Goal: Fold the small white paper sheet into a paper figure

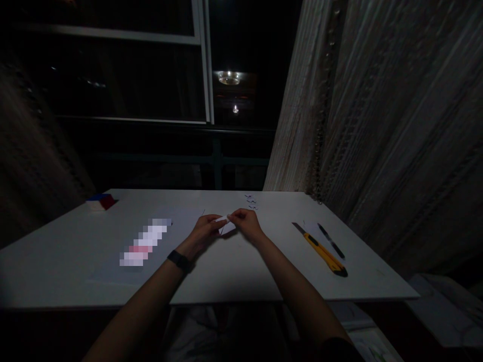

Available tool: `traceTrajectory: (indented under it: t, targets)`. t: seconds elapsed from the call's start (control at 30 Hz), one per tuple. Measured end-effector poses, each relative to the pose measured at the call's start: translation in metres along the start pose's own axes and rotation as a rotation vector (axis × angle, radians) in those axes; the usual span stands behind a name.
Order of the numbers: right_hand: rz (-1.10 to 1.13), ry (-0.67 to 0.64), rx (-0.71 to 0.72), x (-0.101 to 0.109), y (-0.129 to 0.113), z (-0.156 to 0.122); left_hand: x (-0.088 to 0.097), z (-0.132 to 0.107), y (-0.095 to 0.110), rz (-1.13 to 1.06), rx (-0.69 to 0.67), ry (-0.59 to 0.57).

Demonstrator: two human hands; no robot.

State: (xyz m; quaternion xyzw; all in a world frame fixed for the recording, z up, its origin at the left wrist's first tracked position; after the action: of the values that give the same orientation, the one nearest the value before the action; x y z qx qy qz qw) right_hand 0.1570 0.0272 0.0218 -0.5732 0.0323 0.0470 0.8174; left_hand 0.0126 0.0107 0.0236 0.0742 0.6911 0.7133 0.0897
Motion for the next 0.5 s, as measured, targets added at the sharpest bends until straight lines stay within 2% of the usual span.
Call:
traceTrajectory:
  t: [0.23,0.4,0.5]
  targets:
    - [-0.020,-0.054,0.039,-0.0025,-0.0023,-0.0013,0.0035,0.0021,-0.0033,-0.019,0.033,0.053]
    - [-0.035,-0.067,0.036,-0.0032,-0.0044,-0.0028,0.0006,0.0030,-0.0031,-0.020,-0.013,-0.062]
    - [-0.038,-0.064,0.020,-0.0030,-0.0030,-0.0029,-0.0009,0.0043,-0.0035,-0.008,-0.059,-0.069]
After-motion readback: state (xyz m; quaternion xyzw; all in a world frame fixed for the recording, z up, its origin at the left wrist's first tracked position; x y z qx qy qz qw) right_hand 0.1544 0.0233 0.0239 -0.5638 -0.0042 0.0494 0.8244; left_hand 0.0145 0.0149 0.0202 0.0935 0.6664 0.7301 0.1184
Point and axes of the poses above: each hand's wrist, its own z-axis towards the middle knuckle, its own x-axis out of the back of the hand, y = z × x, the point moved 4 cm from there along z, towards the middle knuckle, and after that the axes turned 9 degrees about z, right-handed, at the moved point
